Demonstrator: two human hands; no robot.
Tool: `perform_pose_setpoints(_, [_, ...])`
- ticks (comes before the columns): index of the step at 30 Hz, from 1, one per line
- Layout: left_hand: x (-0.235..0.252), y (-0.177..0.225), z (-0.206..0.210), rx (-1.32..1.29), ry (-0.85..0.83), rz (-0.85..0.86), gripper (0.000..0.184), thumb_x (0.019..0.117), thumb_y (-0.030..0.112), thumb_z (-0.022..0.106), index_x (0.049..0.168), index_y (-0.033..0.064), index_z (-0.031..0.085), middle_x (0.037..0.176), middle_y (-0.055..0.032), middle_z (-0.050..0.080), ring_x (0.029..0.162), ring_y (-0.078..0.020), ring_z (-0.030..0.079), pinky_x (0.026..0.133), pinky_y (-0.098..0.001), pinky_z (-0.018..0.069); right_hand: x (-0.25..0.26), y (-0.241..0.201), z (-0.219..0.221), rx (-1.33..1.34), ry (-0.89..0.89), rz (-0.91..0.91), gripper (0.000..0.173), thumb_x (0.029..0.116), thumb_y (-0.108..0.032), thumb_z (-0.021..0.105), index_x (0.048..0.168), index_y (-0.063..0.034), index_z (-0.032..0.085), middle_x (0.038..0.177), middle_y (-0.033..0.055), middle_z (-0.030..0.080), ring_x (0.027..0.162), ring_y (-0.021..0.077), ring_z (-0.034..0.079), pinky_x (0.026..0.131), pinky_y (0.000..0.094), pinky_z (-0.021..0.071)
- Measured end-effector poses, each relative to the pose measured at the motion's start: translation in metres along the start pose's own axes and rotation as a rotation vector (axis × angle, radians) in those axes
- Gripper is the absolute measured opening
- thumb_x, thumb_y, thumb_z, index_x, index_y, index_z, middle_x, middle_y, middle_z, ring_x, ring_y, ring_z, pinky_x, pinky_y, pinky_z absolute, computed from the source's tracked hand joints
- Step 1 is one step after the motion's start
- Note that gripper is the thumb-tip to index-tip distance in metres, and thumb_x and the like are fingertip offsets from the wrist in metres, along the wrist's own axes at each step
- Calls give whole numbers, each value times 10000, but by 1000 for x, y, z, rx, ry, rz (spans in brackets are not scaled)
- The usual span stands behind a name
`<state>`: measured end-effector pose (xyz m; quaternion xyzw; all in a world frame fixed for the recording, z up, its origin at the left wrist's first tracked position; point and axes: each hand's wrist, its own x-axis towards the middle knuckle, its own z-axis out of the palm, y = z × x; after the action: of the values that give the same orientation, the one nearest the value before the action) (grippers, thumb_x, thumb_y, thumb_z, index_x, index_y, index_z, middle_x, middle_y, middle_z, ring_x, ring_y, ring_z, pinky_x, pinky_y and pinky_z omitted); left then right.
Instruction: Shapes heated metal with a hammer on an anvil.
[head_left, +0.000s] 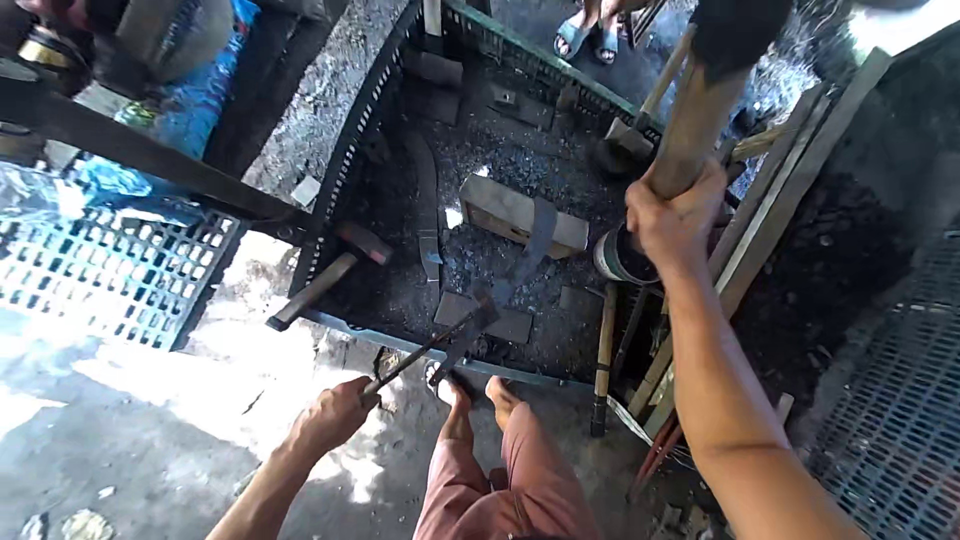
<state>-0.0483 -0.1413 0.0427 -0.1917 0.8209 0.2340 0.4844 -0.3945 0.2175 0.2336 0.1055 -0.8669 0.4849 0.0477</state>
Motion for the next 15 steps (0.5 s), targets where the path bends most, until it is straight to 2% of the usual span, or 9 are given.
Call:
perform_pose_setpoints(1, [1,-1,1,4,-2,1,317,1019,366,622,1138,77,674,951,-241,705,903,-459,698,751,-699,533,-16,27,13,-9,-11,54,224,769,-91,710,962,-26,617,705,39,636,533,155,620,491,378,569])
perform_pose_setpoints(3, [5,-5,3,6,1,4,309,1017,373,628,1125,87,676,929,-227,705,878,-444,699,737,-689,534,-66,101,44,-103,-130,355,291,797,-96,730,1050,20,642,745,111,642,577,213,629,549,441,571])
perform_pose_setpoints(4, [6,-6,3,8,3,1,305,1015,376,629,1125,96,678,930,-221,707,878,-441,699,736,-686,535,-90,138,59,-137,-211,533,312,814,-107,730,1084,19,635,736,134,640,557,236,626,532,453,566])
perform_pose_setpoints(5, [5,-6,3,12,5,-1,301,1015,378,630,1128,103,680,936,-219,710,884,-444,700,738,-686,536,-108,161,68,-142,-271,677,327,825,-116,718,1111,2,614,713,137,622,517,232,598,485,427,535])
perform_pose_setpoints(6, [2,-7,5,19,0,-5,301,1015,378,630,1135,107,684,945,-221,714,893,-450,702,744,-688,537,-115,162,68,-134,-312,801,347,837,-112,706,1153,-12,602,722,143,614,508,240,583,474,423,522])
perform_pose_setpoints(7, [2,-7,3,22,5,-9,303,1014,377,630,1139,108,686,953,-223,716,901,-452,703,749,-688,539,-106,146,63,-116,-309,840,353,837,-102,696,1167,-21,601,726,145,618,504,245,587,470,422,526])
perform_pose_setpoints(9, [4,-4,-1,24,2,-4,322,1019,375,625,1152,88,680,975,-243,714,926,-468,702,768,-701,536,-63,96,43,-116,-266,718,348,822,-89,713,1144,-5,612,722,127,645,527,243,630,500,433,571])
perform_pose_setpoints(12, [2,-2,-1,3,21,17,309,1013,356,633,1121,70,680,951,-241,707,904,-458,700,756,-703,534,-39,43,5,-148,-171,457,306,780,-106,704,1065,-35,620,732,76,647,518,194,637,484,399,585])
perform_pose_setpoints(15, [-1,0,3,2,14,11,305,1018,355,629,1128,75,681,948,-233,709,898,-452,700,752,-696,534,-35,42,1,-102,-91,295,203,756,-119,693,931,-74,602,682,31,614,507,162,610,485,387,564])
